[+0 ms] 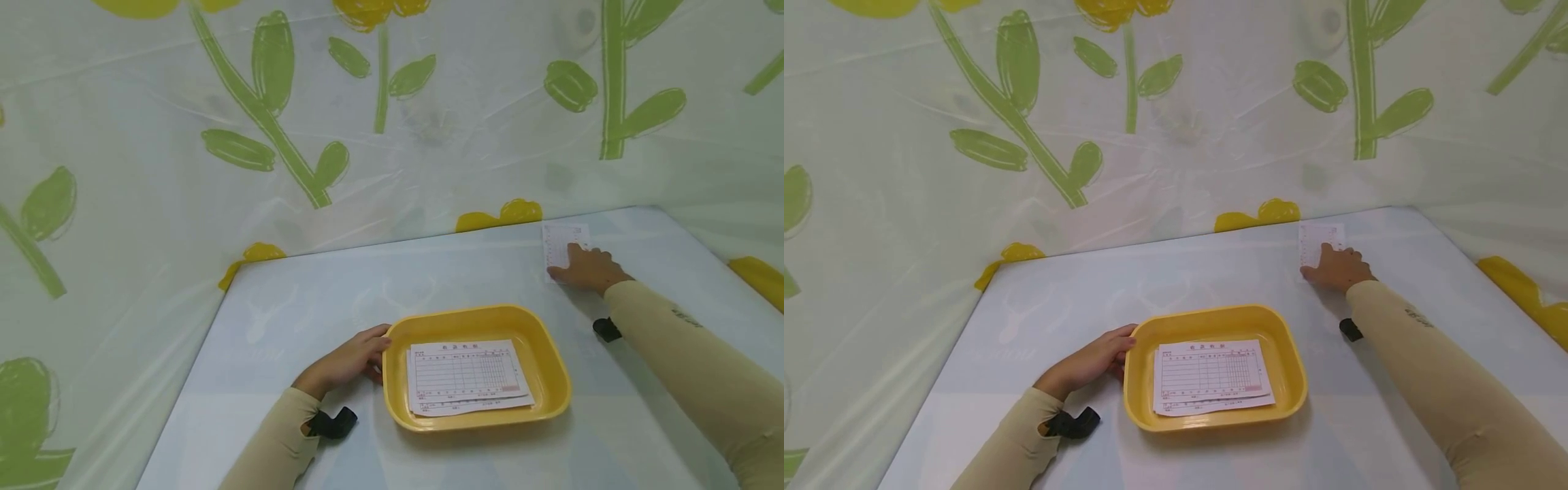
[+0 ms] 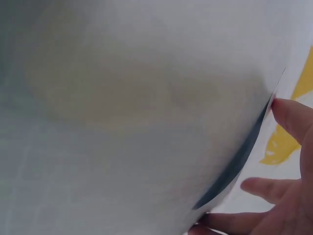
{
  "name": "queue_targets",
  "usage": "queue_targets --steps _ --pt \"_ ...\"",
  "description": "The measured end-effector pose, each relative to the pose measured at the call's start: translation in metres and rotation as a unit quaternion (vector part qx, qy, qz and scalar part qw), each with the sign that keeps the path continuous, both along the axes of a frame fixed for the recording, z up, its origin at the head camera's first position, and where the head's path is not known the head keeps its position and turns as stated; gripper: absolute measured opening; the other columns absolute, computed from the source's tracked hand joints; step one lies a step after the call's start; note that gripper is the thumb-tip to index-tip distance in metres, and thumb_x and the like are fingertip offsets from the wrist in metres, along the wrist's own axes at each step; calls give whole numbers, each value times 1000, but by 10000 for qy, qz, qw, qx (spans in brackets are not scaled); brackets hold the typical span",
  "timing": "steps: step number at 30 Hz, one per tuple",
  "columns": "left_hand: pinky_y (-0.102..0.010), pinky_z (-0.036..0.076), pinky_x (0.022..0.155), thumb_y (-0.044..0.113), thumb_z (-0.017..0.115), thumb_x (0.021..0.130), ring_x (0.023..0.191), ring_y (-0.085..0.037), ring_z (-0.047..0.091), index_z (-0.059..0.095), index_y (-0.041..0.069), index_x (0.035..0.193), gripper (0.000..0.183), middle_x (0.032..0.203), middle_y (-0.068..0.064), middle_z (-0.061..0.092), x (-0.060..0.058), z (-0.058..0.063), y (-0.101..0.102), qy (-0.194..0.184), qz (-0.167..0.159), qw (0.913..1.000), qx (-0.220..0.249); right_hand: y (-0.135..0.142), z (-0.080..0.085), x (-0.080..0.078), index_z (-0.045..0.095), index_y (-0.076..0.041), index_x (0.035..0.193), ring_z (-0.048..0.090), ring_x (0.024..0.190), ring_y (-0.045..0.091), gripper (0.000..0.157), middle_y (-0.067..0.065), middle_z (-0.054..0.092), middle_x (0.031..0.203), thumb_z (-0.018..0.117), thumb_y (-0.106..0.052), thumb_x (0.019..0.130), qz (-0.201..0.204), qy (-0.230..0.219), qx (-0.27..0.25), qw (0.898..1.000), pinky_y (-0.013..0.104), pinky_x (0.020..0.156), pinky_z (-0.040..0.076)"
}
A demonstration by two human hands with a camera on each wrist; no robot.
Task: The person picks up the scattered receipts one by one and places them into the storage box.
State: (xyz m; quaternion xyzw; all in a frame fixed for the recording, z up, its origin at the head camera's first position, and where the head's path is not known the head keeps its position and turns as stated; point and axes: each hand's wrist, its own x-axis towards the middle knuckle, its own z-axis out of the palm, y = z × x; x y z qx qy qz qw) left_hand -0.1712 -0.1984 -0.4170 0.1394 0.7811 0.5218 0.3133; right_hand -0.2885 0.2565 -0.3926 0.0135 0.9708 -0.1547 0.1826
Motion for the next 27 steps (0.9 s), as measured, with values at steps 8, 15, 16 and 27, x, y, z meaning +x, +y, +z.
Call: queue_targets --steps 8,15,16,27 --pt "-36 61 79 33 34 106 87 -17 70 40 12 149 48 110 -11 72 0 0 0 36 -35 10000 4 -3 2 -2 1 13 150 36 119 63 97 49 28 140 52 -48 96 -196 -34 25 9998 74 103 34" --pt "-36 61 79 34 35 106 86 -16 70 41 11 149 49 111 -12 71 0 -1 0 31 -56 10000 52 -7 2 1 2 15 149 41 115 63 95 49 32 137 55 -43 96 -220 133 -17 9997 73 100 37" --pt "-36 61 79 34 35 106 86 -16 70 41 11 149 49 110 -11 71 0 -1 0 32 -45 10000 56 -8 2 1 3 14 149 42 114 61 94 49 33 137 56 -42 96 -265 159 -24 9995 72 100 38" --pt "-36 61 79 36 35 106 87 -17 70 41 13 149 49 110 -10 71 -1 -3 -2 9 -50 10000 80 -13 0 -11 -6 11 154 28 132 58 99 45 20 148 65 -12 89 -283 676 -797 9941 69 115 21"
